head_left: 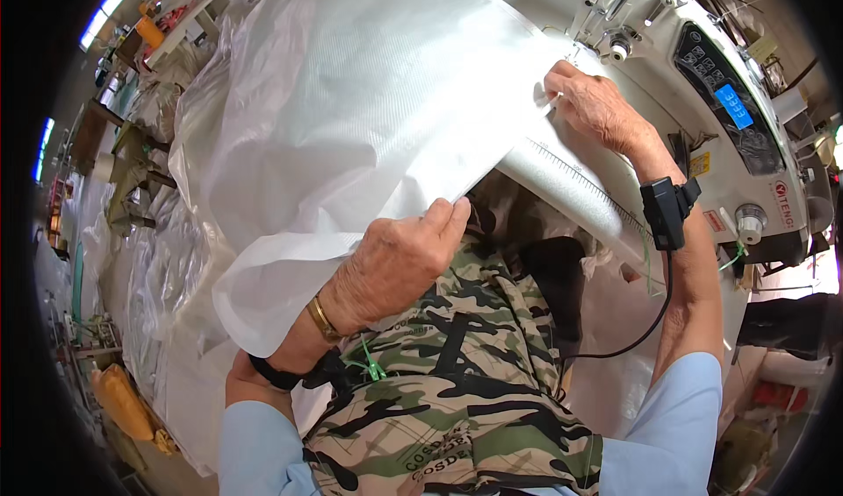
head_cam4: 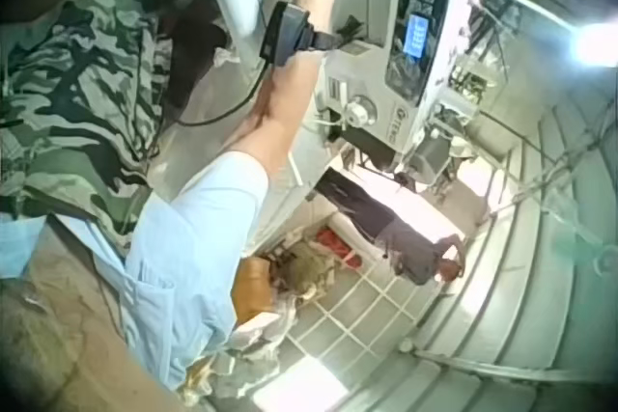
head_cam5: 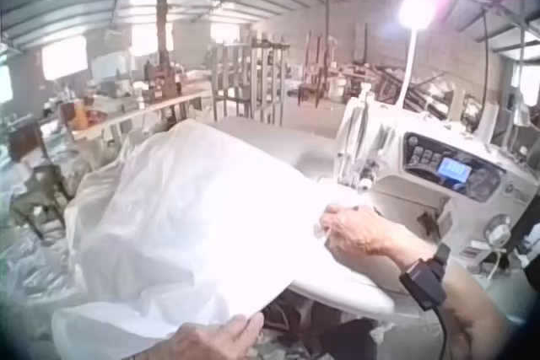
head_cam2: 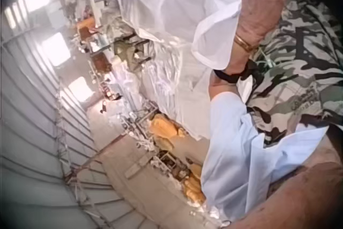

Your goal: Sewing together large white plastic sheets using an industrial sewing machine.

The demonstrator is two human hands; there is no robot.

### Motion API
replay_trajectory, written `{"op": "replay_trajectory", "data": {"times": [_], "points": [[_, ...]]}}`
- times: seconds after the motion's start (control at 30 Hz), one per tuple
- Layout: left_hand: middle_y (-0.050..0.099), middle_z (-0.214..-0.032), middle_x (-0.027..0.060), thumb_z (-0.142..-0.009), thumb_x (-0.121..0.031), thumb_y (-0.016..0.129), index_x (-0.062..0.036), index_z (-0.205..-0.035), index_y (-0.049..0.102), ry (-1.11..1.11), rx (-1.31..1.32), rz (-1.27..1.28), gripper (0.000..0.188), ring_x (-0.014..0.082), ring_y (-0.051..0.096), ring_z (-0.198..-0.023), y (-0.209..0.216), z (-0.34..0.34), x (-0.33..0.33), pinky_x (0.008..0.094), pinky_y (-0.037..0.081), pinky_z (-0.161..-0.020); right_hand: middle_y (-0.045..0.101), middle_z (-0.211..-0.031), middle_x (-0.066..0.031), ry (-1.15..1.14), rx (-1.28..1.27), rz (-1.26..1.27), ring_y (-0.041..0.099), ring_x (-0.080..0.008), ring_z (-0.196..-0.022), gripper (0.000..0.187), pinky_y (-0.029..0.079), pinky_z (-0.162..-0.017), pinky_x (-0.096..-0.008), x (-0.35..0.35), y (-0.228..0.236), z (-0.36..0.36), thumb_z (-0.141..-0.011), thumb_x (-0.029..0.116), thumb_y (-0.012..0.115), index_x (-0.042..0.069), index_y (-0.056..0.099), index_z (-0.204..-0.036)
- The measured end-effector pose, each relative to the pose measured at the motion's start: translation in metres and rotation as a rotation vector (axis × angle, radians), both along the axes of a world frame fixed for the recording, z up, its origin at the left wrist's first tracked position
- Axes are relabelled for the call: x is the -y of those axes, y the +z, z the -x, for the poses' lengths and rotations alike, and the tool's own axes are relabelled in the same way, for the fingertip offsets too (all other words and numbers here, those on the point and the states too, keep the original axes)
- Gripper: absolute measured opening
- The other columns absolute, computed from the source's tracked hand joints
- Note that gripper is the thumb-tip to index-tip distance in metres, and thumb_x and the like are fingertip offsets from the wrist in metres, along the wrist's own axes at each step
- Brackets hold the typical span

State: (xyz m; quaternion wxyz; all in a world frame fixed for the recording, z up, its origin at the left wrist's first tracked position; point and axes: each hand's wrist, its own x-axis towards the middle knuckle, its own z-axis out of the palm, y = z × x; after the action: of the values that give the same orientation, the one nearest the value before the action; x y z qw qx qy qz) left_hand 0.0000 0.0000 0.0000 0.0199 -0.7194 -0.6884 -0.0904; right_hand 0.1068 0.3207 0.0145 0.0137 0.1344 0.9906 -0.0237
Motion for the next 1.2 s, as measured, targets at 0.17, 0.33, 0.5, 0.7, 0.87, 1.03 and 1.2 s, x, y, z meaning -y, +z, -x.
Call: {"op": "replay_trajectory", "data": {"times": [0.17,0.33,0.5,0.7,0.87,1.03,1.2], "points": [[0.055,-0.091,0.0132,-0.079,0.005,0.059,0.0099,-0.130,0.056,-0.010,0.074,-0.163,0.052,0.0235,0.062,-0.072,-0.011,0.004,-0.001,0.0329,0.052,-0.060,0.061,-0.101,-0.0087,0.077,-0.203,-0.005,0.064,-0.0318,-0.089,0.006,0.052,-0.079,-0.0454,-0.014,-0.012,0.004,-0.094,0.011,0.055,0.007,0.054,-0.099],[0.054,-0.089,0.0140,-0.079,0.005,0.061,0.0113,-0.130,0.055,0.016,0.130,-0.256,0.052,0.0253,0.061,-0.073,-0.027,0.003,-0.005,0.0347,0.052,-0.061,0.063,-0.104,-0.0079,0.018,-0.206,0.106,0.065,-0.0298,-0.093,0.010,0.053,-0.081,-0.0440,-0.016,-0.015,0.006,-0.097,0.017,0.056,0.008,0.058,-0.102],[0.053,-0.086,0.0135,-0.081,0.005,0.065,0.0114,-0.126,0.057,0.023,0.229,-0.343,0.046,0.0260,0.059,-0.071,-0.037,0.002,-0.010,0.0353,0.050,-0.060,0.063,-0.108,-0.0070,-0.037,-0.272,0.184,0.066,-0.0287,-0.095,0.014,0.053,-0.083,-0.0422,-0.018,-0.023,0.005,-0.098,0.022,0.060,0.011,0.062,-0.105],[0.053,-0.083,0.0129,-0.082,-0.001,0.071,0.0070,-0.117,0.061,0.058,0.254,-0.405,0.037,0.0261,0.057,-0.067,-0.055,0.006,-0.017,0.0349,0.047,-0.058,0.067,-0.101,-0.0062,0.052,-0.478,-0.121,0.066,-0.0279,-0.088,0.012,0.054,-0.080,-0.0415,-0.019,-0.037,0.001,-0.090,0.013,0.068,0.010,0.068,-0.101],[0.055,-0.077,0.0119,-0.083,-0.003,0.073,0.0014,-0.105,0.067,0.069,0.488,-0.459,0.023,0.0271,0.056,-0.058,-0.050,0.011,-0.022,0.0367,0.045,-0.053,0.071,-0.102,-0.0074,0.130,-0.538,-0.099,0.067,-0.0280,-0.094,0.016,0.055,-0.081,-0.0388,-0.014,-0.037,-0.008,-0.087,0.005,0.068,0.008,0.071,-0.103],[0.055,-0.072,0.0110,-0.084,-0.005,0.074,-0.0005,-0.092,0.069,0.122,0.594,-0.535,0.010,0.0263,0.052,-0.053,-0.049,0.010,-0.028,0.0362,0.042,-0.051,0.072,-0.106,-0.0062,0.084,-0.534,-0.051,0.068,-0.0267,-0.096,0.015,0.055,-0.083,-0.0384,-0.015,-0.040,-0.007,-0.088,0.005,0.067,0.010,0.071,-0.102],[0.056,-0.071,0.0096,-0.082,-0.004,0.075,-0.0014,-0.088,0.069,0.171,0.565,-0.509,0.008,0.0251,0.051,-0.055,-0.033,0.014,-0.029,0.0359,0.041,-0.051,0.069,-0.099,-0.0045,0.177,-0.449,-0.149,0.067,-0.0253,-0.088,0.013,0.051,-0.088,-0.0404,-0.018,-0.032,-0.003,-0.089,0.005,0.064,0.010,0.068,-0.099]]}}
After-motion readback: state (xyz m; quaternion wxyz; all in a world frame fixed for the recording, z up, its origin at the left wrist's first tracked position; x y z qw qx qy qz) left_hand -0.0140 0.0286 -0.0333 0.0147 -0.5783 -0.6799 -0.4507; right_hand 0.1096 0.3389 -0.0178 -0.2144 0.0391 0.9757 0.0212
